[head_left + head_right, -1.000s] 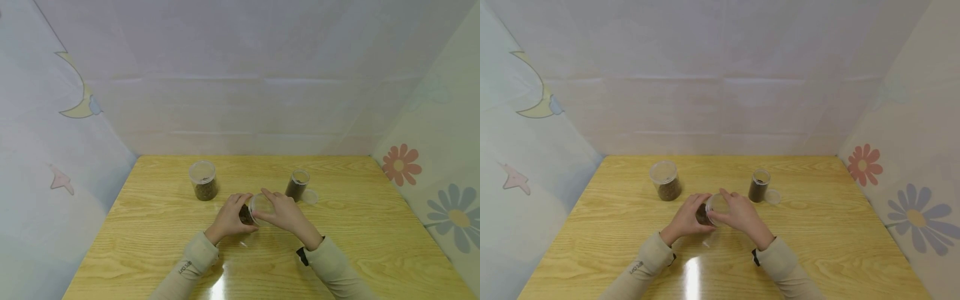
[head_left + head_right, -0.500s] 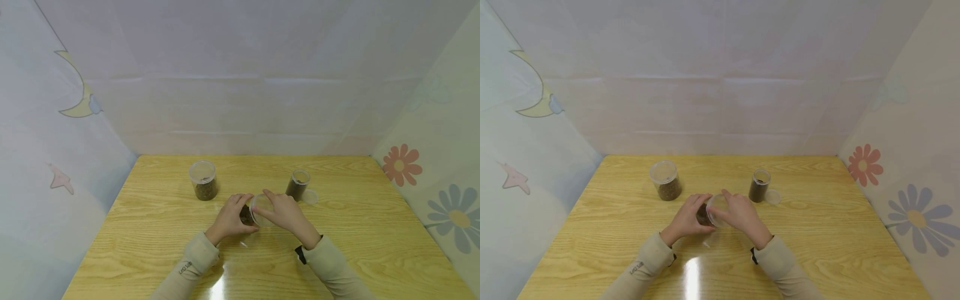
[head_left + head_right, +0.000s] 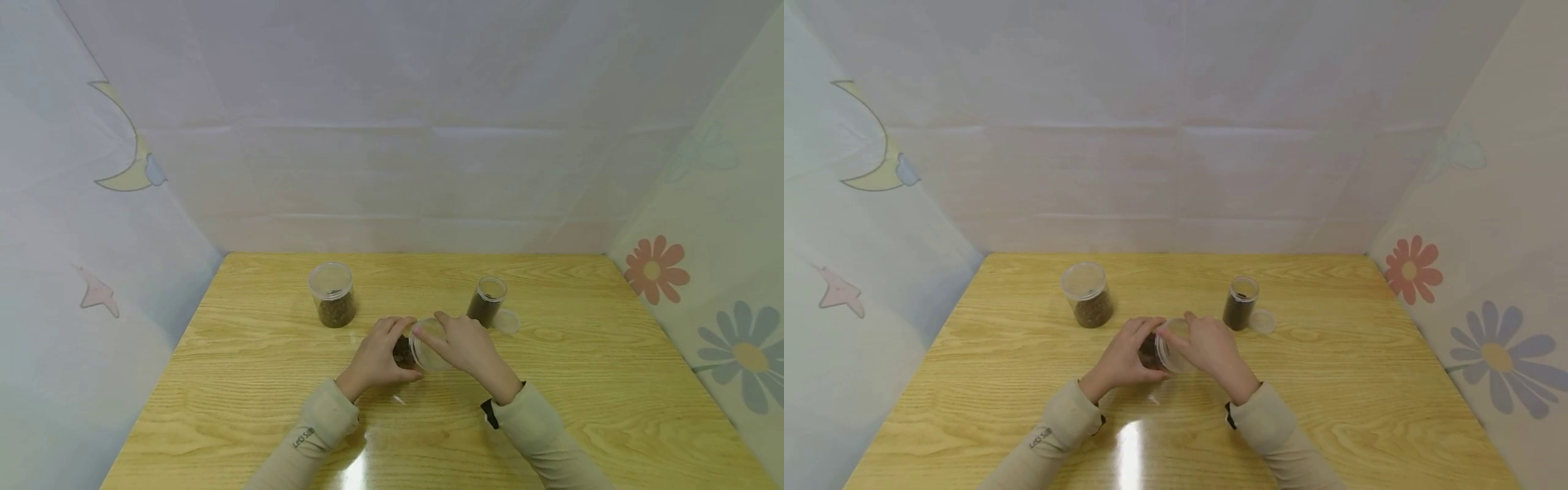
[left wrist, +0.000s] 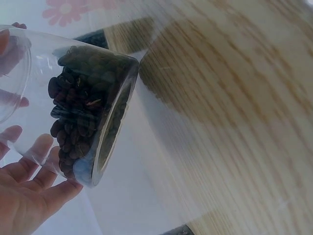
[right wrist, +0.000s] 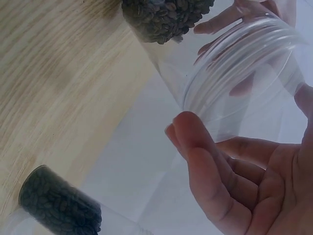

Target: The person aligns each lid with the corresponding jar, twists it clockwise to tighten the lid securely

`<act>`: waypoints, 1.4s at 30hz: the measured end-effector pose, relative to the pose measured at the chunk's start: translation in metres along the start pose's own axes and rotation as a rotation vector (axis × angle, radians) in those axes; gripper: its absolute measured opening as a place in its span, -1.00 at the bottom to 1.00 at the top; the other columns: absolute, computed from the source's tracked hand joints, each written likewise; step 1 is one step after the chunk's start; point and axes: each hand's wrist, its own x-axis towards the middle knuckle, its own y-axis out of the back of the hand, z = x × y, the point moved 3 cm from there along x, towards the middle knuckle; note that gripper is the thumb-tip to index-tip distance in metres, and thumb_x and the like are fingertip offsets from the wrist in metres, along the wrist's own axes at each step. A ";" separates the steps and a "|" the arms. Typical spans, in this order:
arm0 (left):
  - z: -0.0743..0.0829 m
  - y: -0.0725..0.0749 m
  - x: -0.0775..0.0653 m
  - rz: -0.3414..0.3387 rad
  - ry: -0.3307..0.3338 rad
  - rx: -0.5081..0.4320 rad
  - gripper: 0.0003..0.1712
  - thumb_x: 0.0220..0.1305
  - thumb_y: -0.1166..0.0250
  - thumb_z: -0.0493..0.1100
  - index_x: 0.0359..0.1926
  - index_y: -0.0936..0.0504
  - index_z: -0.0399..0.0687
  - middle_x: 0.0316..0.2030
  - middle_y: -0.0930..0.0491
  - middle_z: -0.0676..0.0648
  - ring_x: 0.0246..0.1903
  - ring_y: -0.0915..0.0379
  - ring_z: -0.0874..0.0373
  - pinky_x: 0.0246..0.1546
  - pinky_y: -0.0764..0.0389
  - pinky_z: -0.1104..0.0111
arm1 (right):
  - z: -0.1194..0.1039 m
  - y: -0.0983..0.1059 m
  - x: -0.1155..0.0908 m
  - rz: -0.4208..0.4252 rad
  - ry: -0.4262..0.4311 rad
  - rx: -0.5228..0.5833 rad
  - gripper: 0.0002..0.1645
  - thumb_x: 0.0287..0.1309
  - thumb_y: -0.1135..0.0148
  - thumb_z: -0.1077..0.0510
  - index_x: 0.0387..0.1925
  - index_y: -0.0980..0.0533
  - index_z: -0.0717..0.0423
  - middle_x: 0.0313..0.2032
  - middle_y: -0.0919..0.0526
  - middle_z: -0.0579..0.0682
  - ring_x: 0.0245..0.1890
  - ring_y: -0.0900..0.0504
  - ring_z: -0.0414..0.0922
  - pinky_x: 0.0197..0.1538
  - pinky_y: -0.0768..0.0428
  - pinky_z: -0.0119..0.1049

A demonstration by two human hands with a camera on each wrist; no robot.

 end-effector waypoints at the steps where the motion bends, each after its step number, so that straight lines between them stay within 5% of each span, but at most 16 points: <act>1: 0.000 0.000 0.000 -0.002 0.001 0.000 0.06 -0.34 -0.54 0.17 0.22 -0.31 -0.11 0.06 -0.39 -0.12 0.05 -0.29 -0.01 0.01 -0.43 0.15 | 0.000 0.000 0.000 -0.001 -0.004 0.005 -0.14 0.16 0.04 -0.33 0.10 -0.39 0.38 -0.91 -0.27 -0.12 -0.92 -0.18 -0.23 -0.82 -0.26 -0.39; 14: 0.001 0.001 0.000 -0.014 0.011 0.010 0.06 -0.33 -0.54 0.16 0.22 -0.29 -0.10 0.06 -0.37 -0.13 0.02 -0.29 0.00 -0.03 -0.45 0.16 | 0.005 0.001 0.001 -0.037 0.000 -0.005 -0.18 0.26 0.13 -0.27 0.11 -0.35 0.43 -0.85 -0.35 -0.10 -0.89 -0.27 -0.23 -0.74 -0.38 -0.38; 17: 0.001 0.001 0.000 -0.019 0.020 0.001 0.06 -0.32 -0.54 0.16 0.23 -0.28 -0.08 0.07 -0.37 -0.13 0.04 -0.29 0.00 -0.02 -0.44 0.15 | 0.009 0.004 -0.002 -0.024 0.026 0.035 -0.19 0.27 0.14 -0.25 0.14 -0.32 0.43 -0.74 -0.51 0.00 -0.83 -0.39 -0.18 -0.69 -0.46 -0.34; 21: 0.000 0.001 0.000 -0.022 0.027 -0.011 0.06 -0.31 -0.53 0.15 0.23 -0.28 -0.10 0.07 -0.37 -0.13 0.05 -0.28 -0.01 -0.01 -0.44 0.13 | 0.014 0.013 -0.008 0.041 0.144 0.107 -0.26 0.19 -0.07 -0.17 0.16 -0.33 0.33 -0.21 -0.62 0.22 -0.35 -0.63 0.04 -0.32 -0.59 -0.12; 26: -0.002 0.002 -0.001 -0.020 0.031 -0.028 0.06 -0.30 -0.54 0.13 0.24 -0.28 -0.12 0.08 -0.36 -0.13 0.05 -0.27 -0.01 -0.03 -0.45 0.13 | 0.015 0.021 -0.016 0.071 0.356 0.131 -0.19 -0.09 -0.39 -0.03 0.20 -0.33 0.18 0.15 -0.36 0.23 0.11 -0.35 0.19 -0.01 -0.43 0.10; 32: -0.003 0.001 -0.001 -0.014 0.022 -0.026 0.05 -0.30 -0.53 0.14 0.24 -0.27 -0.09 0.08 -0.36 -0.13 0.04 -0.27 0.00 -0.05 -0.46 0.14 | 0.013 0.019 -0.020 0.029 0.517 0.168 -0.08 -0.20 -0.47 0.04 0.24 -0.28 0.15 0.24 -0.22 0.20 0.22 -0.21 0.13 0.05 -0.41 0.04; 42: -0.003 0.001 -0.001 -0.028 0.040 -0.021 0.05 -0.27 -0.52 0.15 0.25 -0.25 -0.10 0.09 -0.34 -0.13 0.07 -0.25 -0.01 -0.02 -0.44 0.14 | 0.008 0.012 -0.016 0.056 0.588 0.143 -0.10 -0.25 -0.50 0.10 0.20 -0.33 0.17 0.20 -0.26 0.19 0.18 -0.25 0.11 0.05 -0.41 0.02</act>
